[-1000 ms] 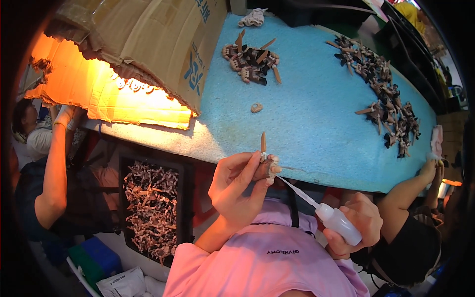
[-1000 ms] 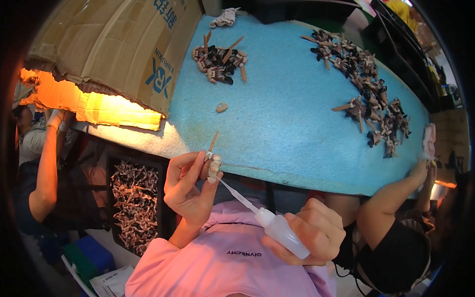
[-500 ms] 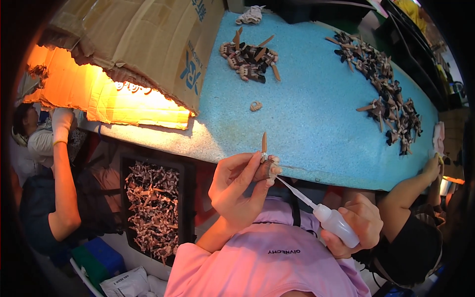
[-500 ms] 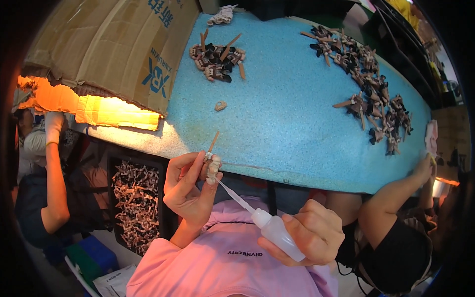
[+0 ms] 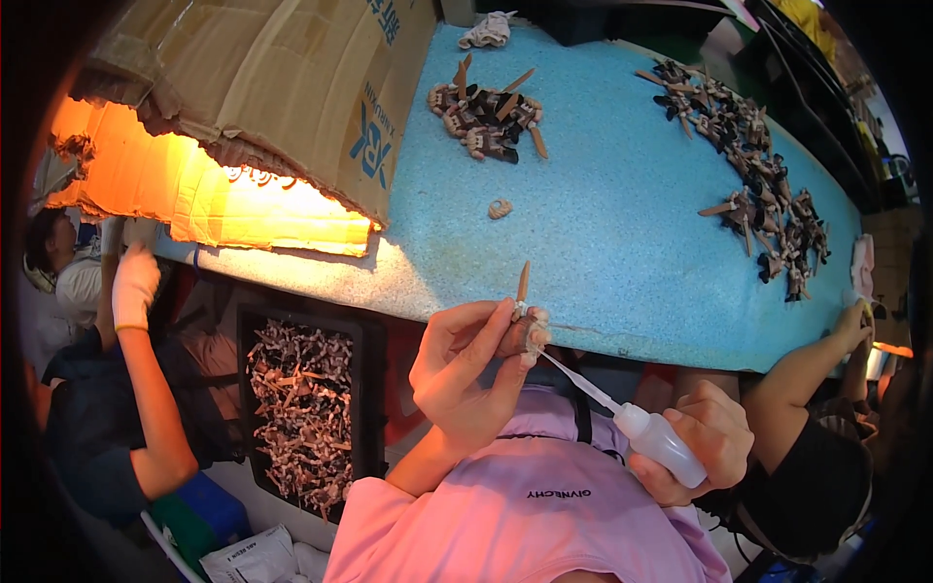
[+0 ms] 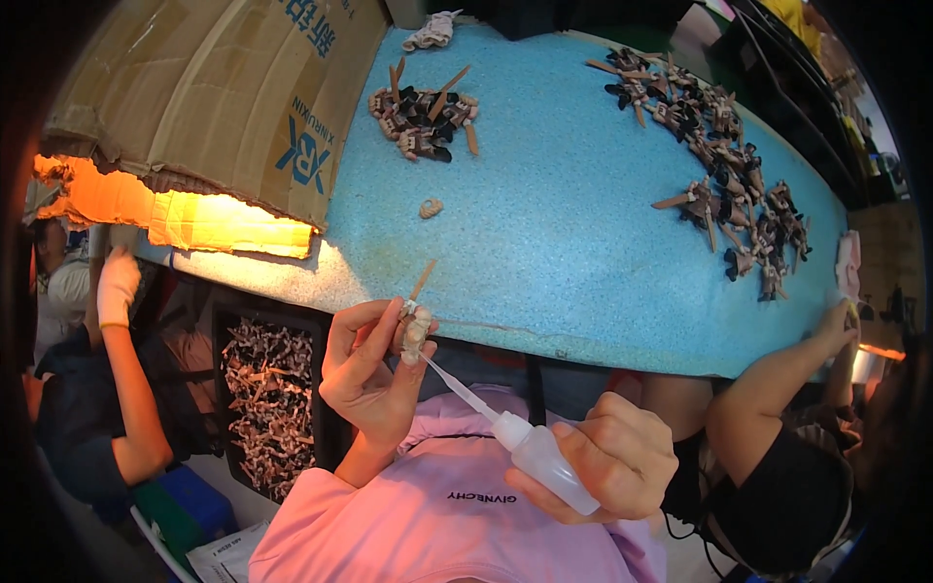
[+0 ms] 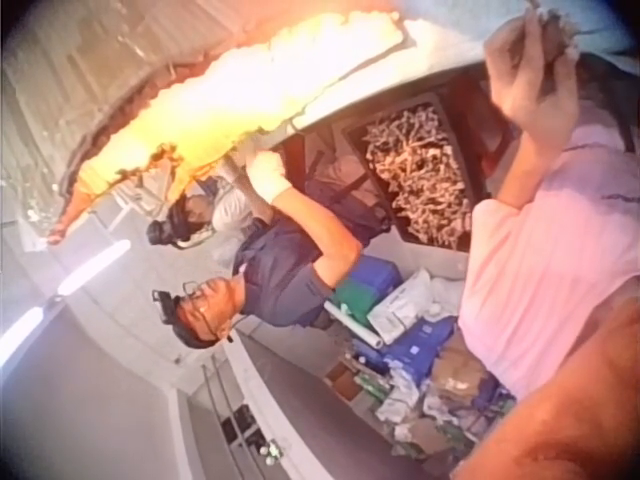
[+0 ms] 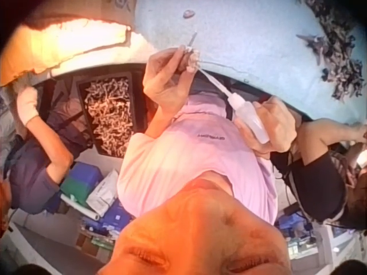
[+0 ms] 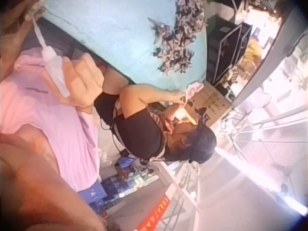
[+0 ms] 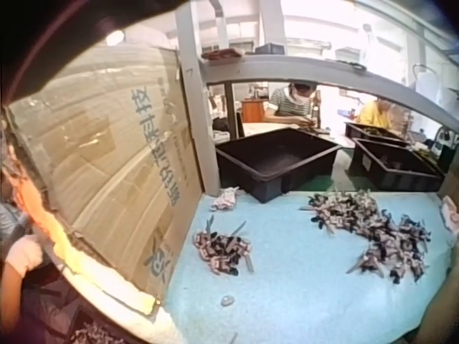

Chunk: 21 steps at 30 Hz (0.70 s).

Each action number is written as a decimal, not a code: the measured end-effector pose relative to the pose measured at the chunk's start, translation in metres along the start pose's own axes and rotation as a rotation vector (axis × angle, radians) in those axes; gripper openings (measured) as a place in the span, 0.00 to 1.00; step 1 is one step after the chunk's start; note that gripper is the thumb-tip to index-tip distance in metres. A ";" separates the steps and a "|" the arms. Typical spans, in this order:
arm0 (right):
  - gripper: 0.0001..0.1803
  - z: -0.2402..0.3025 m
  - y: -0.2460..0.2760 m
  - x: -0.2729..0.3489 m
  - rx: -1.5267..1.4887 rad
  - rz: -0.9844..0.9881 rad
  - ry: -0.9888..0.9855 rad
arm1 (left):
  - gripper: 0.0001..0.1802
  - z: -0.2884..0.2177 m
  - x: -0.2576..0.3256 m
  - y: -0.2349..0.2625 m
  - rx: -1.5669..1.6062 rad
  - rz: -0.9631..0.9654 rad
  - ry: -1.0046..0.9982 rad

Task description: The person assembles small plastic toy figurine parts by applying glue from a glue bottle and joining the plastic components together by hand.

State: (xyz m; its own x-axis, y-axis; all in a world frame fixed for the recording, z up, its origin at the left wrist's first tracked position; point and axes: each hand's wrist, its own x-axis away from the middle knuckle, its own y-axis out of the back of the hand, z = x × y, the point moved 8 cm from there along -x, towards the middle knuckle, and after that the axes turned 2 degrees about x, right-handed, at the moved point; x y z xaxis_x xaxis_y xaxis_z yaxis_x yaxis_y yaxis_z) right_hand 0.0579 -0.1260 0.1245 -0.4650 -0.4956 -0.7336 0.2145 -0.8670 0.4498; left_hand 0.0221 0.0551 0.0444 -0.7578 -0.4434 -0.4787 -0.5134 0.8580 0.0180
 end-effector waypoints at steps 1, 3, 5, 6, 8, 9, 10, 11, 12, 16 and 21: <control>0.21 -0.001 0.000 0.000 -0.009 0.003 -0.002 | 0.22 0.001 0.000 0.001 -0.004 -0.001 0.013; 0.21 -0.001 -0.001 0.002 -0.015 0.004 -0.004 | 0.22 0.003 0.001 0.001 -0.006 0.000 0.024; 0.22 -0.002 0.002 0.005 -0.021 -0.038 0.002 | 0.21 0.005 0.002 0.001 0.000 0.013 0.023; 0.22 -0.003 0.001 0.007 -0.023 -0.039 0.003 | 0.21 0.005 0.002 0.001 -0.003 0.012 0.022; 0.23 -0.007 0.002 0.010 -0.061 -0.072 -0.018 | 0.21 0.007 0.001 0.001 0.063 0.011 0.056; 0.23 -0.008 0.002 0.012 -0.059 -0.072 -0.015 | 0.21 0.006 0.001 0.000 0.064 0.011 0.053; 0.23 -0.011 0.006 0.016 -0.099 -0.127 -0.046 | 0.19 0.005 0.000 0.000 0.076 0.010 0.043; 0.23 -0.014 0.009 0.020 -0.139 -0.181 -0.076 | 0.18 0.004 -0.001 0.000 0.086 0.008 0.034; 0.23 -0.014 0.008 0.023 -0.137 -0.183 -0.073 | 0.18 0.003 -0.002 -0.002 0.088 0.009 0.031; 0.23 -0.026 0.018 0.040 -0.222 -0.430 -0.242 | 0.18 -0.001 -0.003 -0.006 0.075 0.025 0.033; 0.24 -0.033 0.022 0.043 -0.238 -0.464 -0.364 | 0.18 -0.003 -0.002 -0.005 0.078 0.001 0.002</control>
State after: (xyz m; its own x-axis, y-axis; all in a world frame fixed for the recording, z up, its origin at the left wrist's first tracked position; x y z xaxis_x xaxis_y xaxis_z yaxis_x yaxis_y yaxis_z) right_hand 0.0709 -0.1680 0.0855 -0.8087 -0.0519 -0.5859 0.0855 -0.9959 -0.0297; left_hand 0.0252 0.0505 0.0479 -0.7590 -0.4429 -0.4772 -0.4799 0.8759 -0.0496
